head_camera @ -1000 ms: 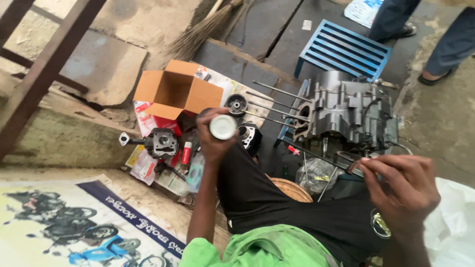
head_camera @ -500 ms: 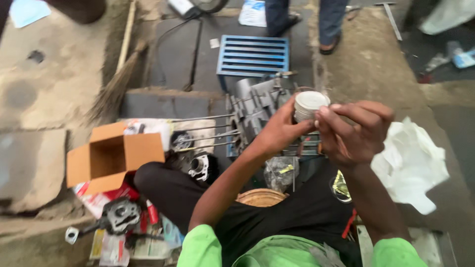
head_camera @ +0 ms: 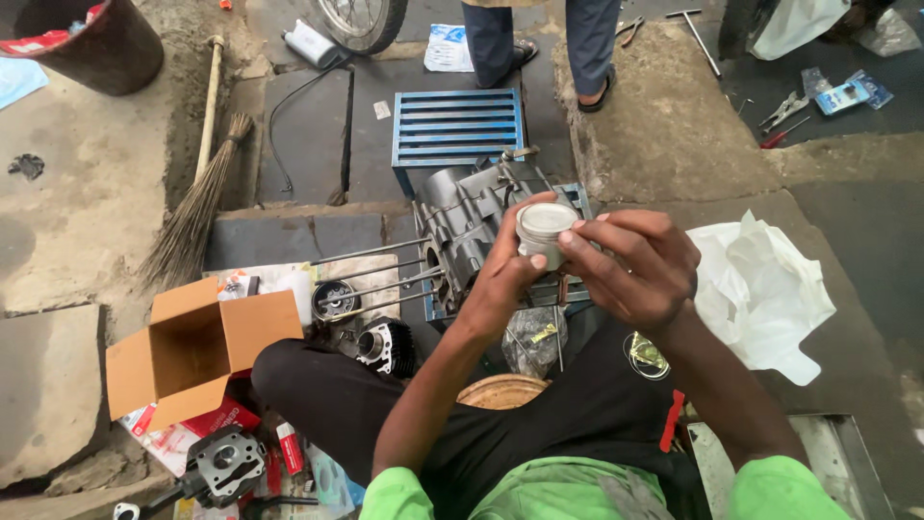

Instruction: The person sits on the ground and assembles small mechanical parts, including a piston and rings. They use a small tool to adjust components and handle several packaged parts, placing them on their lap or nearby.

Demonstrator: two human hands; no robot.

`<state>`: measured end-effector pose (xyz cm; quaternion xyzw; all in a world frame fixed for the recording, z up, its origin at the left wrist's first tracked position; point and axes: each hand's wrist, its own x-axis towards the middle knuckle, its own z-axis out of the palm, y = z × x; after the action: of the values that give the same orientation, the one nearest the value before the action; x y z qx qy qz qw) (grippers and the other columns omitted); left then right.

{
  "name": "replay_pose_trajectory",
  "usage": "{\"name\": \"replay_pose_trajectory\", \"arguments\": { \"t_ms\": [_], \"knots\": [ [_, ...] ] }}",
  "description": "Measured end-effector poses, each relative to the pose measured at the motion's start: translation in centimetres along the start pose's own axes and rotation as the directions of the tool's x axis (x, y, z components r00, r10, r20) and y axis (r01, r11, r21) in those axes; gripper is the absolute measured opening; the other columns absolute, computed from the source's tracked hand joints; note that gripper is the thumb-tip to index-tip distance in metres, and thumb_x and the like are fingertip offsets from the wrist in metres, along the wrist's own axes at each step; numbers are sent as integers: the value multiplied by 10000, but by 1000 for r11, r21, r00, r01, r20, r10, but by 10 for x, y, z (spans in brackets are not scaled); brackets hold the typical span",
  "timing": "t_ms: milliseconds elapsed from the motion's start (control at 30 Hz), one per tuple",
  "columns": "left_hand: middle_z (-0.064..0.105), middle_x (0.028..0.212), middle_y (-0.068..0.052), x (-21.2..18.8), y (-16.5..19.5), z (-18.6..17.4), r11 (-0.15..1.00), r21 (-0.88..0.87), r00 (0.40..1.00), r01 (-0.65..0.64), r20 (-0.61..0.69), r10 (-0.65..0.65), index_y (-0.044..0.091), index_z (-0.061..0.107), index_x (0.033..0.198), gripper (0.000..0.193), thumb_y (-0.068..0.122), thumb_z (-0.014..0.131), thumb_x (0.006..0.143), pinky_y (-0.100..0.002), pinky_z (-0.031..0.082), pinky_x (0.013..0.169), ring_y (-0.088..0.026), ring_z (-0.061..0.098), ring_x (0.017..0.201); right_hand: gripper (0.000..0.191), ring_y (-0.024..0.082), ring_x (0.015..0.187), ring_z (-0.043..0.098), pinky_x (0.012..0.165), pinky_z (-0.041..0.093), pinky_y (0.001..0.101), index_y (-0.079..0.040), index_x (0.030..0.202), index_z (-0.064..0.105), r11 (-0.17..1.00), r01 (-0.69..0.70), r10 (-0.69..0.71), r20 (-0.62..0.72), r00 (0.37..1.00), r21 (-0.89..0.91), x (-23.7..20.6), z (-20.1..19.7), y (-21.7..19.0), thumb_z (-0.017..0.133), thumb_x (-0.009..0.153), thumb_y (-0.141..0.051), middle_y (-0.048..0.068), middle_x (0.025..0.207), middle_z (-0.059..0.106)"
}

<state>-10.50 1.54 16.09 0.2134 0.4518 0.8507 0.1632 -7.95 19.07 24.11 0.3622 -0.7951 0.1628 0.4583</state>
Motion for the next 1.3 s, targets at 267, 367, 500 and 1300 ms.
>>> {"name": "replay_pose_trajectory", "arguments": {
  "t_ms": [267, 367, 500, 1300],
  "knots": [
    [492, 1462, -167, -3, 12, 2, 996, 86, 1000, -18, -18, 19, 64, 266, 1629, 936, 546, 582, 892, -412, 390, 1189, -280, 498, 1396, 335, 221, 961, 668, 777, 578, 359, -84, 1095, 791, 999, 40, -40, 50, 998, -11, 2, -5, -3, 853, 780, 14, 8, 1083, 732],
    [483, 1487, -178, -5, 15, 2, 981, 189, 998, -51, -24, 57, 62, 291, 1629, 925, 584, 554, 912, -416, 367, 1216, -288, 487, 1426, 317, 218, 963, 666, 770, 574, 352, -94, 1090, 792, 999, 36, -36, 40, 999, 4, 2, -5, -4, 853, 796, 8, 4, 1083, 729],
    [457, 1513, -178, -6, 13, 1, 972, 226, 997, -64, -26, 72, 56, 317, 1616, 910, 594, 520, 911, -434, 356, 1217, -293, 470, 1444, 324, 228, 961, 672, 766, 578, 363, -106, 1077, 799, 999, 38, -39, 68, 997, 17, 2, -7, -3, 819, 766, -17, 8, 1073, 728],
    [531, 1315, -130, -9, 0, -4, 998, 50, 997, -34, -62, 37, 77, 319, 1528, 782, 543, 523, 935, -369, 567, 846, -214, 614, 1118, 210, 291, 956, 747, 796, 612, 365, 10, 1025, 690, 981, -83, 83, 12, 997, 176, -5, 4, -2, 828, 872, 47, 115, 1027, 702]
  ]
}}
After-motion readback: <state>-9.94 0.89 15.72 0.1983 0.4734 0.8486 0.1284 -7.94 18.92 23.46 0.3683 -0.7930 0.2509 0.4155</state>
